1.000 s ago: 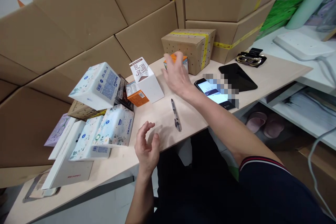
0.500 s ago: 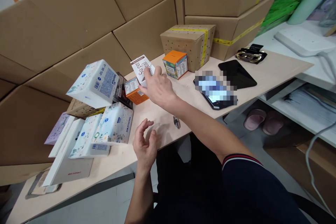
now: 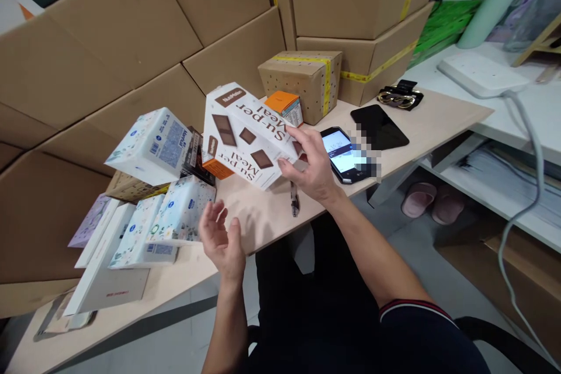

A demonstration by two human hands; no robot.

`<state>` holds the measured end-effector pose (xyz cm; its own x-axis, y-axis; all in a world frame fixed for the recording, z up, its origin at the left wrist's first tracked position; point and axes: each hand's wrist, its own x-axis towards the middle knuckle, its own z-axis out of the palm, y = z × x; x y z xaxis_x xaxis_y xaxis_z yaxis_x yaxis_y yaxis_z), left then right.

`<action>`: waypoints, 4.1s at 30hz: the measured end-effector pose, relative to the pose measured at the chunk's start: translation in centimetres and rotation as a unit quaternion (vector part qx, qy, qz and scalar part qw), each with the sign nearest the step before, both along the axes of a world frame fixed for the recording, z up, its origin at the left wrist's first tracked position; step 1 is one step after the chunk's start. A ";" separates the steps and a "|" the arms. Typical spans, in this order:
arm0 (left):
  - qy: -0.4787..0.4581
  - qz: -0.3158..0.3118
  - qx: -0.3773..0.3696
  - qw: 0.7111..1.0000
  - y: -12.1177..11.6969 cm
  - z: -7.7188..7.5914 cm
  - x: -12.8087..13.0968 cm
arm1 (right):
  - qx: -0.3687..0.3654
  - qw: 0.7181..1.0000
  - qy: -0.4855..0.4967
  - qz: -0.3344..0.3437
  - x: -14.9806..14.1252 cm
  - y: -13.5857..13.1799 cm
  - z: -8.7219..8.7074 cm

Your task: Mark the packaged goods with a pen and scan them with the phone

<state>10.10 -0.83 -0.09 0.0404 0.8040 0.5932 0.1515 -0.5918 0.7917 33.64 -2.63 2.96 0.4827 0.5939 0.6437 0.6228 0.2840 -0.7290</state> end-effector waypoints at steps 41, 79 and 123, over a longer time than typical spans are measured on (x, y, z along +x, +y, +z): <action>-0.112 0.069 -0.056 0.990 0.4 0.1 -1.2 | -0.063 0.932 0.195 0.300 -3.1 -4.7 -1.7; -0.076 0.052 -0.149 0.985 0.0 0.7 -1.1 | -0.114 0.957 0.266 0.031 -1.8 -2.1 -3.1; 0.048 -0.046 -0.150 0.986 -0.5 1.6 -0.8 | -0.121 0.980 0.140 0.071 -2.2 -0.4 2.9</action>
